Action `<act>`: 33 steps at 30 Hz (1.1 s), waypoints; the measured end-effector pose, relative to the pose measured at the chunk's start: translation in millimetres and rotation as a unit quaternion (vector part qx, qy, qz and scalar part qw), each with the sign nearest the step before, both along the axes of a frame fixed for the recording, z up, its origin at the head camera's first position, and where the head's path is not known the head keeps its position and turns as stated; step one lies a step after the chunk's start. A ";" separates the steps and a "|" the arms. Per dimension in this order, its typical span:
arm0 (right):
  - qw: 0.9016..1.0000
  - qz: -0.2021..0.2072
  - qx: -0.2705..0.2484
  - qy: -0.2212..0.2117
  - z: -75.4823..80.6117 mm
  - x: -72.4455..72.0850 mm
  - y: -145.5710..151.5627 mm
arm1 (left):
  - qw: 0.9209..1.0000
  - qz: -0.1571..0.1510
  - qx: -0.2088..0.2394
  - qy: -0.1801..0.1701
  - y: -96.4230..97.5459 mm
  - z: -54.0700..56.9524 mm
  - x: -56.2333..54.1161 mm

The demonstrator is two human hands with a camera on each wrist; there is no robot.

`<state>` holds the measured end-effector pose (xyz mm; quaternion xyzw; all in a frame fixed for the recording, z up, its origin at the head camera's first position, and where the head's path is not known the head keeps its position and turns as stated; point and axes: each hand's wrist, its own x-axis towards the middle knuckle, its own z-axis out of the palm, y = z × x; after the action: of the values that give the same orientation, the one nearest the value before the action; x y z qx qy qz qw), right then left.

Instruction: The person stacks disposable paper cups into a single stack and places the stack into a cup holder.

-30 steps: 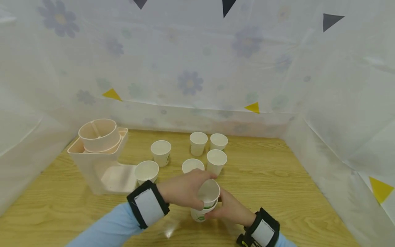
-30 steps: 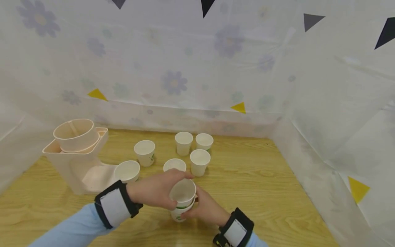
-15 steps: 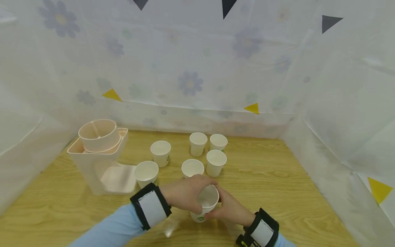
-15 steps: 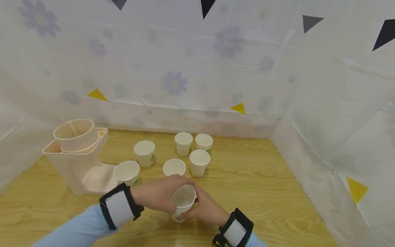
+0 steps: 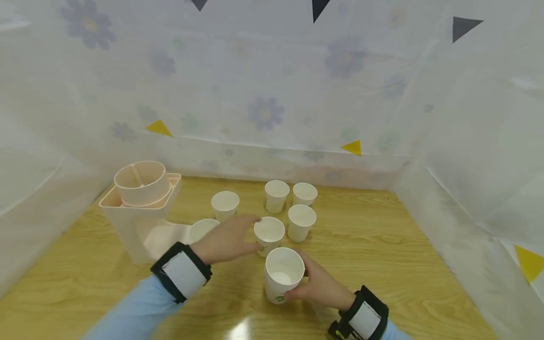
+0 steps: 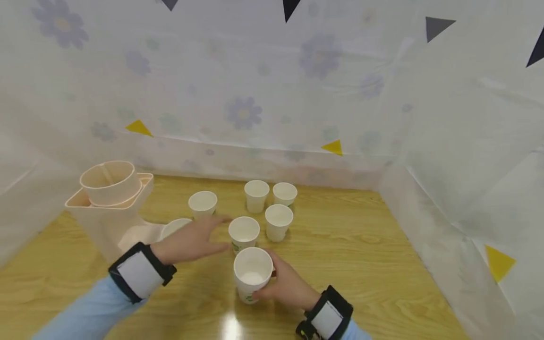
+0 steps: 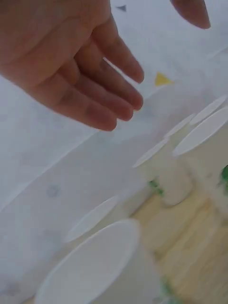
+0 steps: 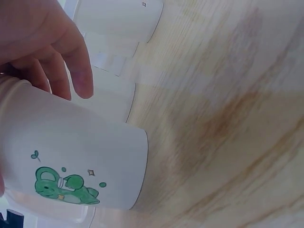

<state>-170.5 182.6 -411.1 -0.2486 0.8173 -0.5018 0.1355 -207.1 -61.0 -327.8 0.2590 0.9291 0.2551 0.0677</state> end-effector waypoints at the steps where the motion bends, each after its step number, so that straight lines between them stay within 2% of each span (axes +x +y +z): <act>1: 1.000 0.000 -0.002 0.000 0.0 -0.1 -0.4 | 0.999 0.036 -0.023 0.020 -8.2 1.1 -3.5; 3: 1.000 -0.001 -0.004 -0.001 -0.2 -0.2 -0.7 | 0.992 0.094 -0.067 0.057 -24.2 0.6 -9.0; 5: 1.000 -0.002 -0.003 -0.001 -0.3 -0.2 0.6 | 0.983 0.135 -0.104 0.065 -36.5 -3.1 -13.1; 7: 1.000 -0.002 -0.004 -0.002 -0.6 -0.4 1.4 | 0.977 0.156 -0.135 0.059 -45.9 -9.5 -15.7; 10: 1.000 0.003 -0.006 -0.006 -1.4 -1.2 1.6 | 0.976 0.166 -0.139 0.033 -54.8 -18.7 -17.7; 14: 1.000 0.008 -0.009 -0.003 -2.3 -2.3 0.9 | 0.978 0.166 -0.123 0.024 -60.8 -23.5 -19.0; 18: 1.000 0.007 -0.009 -0.005 -3.7 -2.7 1.2 | 0.979 0.166 -0.112 0.026 -62.4 -17.5 -14.4; 22: 1.000 0.007 -0.010 -0.005 -4.3 -3.0 1.5 | 0.985 0.143 -0.081 0.051 -59.2 -3.3 -4.7; 27: 1.000 0.007 -0.009 -0.003 -3.9 -3.7 1.7 | 0.993 0.096 -0.031 0.063 -45.7 21.9 9.0; 30: 1.000 0.007 -0.010 -0.007 -3.4 -3.9 1.0 | 0.995 0.077 -0.009 0.066 -37.7 34.3 15.7; 33: 1.000 0.005 -0.009 -0.009 -3.6 -3.8 0.3 | 0.995 0.054 0.011 0.080 -31.2 41.0 19.0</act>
<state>-174.2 182.9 -414.6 -0.2494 0.8101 -0.5108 0.1435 -188.1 -92.2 -286.8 0.2289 0.9412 0.2473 -0.0232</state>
